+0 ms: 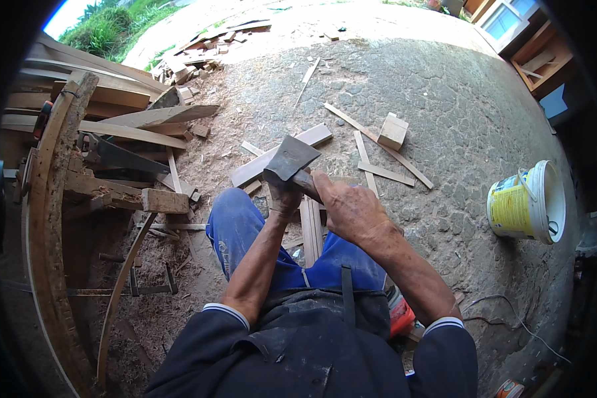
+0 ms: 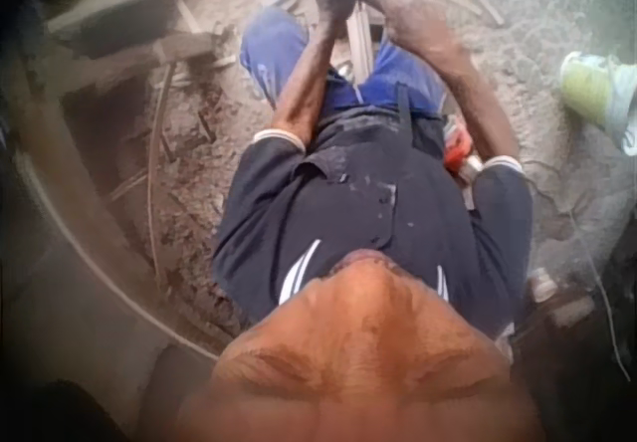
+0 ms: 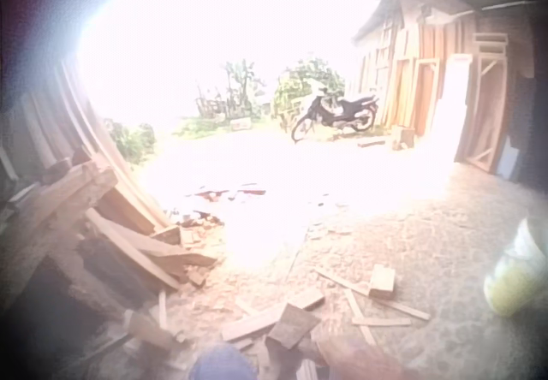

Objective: The person sits on the ground and repeatedly strikes a metal tool with a hammer to sharpen or shape its edge. The person holds the tool in the left hand and the hammer in the right hand, striking the tool's edge against a wooden block placed between the legs.

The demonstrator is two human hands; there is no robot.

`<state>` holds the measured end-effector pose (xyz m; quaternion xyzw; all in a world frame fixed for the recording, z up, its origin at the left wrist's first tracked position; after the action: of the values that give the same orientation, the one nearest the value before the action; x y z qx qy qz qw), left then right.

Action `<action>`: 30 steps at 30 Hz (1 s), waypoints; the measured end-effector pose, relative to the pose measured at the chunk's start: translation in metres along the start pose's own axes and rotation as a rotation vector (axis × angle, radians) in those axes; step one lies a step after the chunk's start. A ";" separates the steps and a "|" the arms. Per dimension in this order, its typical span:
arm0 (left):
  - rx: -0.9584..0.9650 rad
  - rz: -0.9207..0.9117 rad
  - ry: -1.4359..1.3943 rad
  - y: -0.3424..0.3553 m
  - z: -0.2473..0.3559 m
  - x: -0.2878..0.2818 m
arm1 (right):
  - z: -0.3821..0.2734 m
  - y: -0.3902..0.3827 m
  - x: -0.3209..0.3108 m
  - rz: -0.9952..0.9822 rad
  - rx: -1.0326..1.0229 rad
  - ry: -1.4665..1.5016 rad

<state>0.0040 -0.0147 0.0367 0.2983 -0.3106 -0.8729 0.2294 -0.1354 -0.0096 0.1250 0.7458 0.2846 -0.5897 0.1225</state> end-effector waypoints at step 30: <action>-0.247 0.288 -0.089 0.052 -0.101 0.036 | 0.043 0.079 -0.002 -0.084 0.068 0.120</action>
<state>0.0565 -0.1129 -0.0053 0.1817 -0.2503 -0.8749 0.3726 -0.1254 -0.0967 0.1028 0.7710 0.3025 -0.5577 0.0549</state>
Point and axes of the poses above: each hand's wrist, its own y-axis towards the middle knuckle, its own x-axis out of the palm, z = x × y, the point moved 9 cm from there along y, towards the middle knuckle, and after that the axes turned 6 degrees about x, right-handed, at the moved point
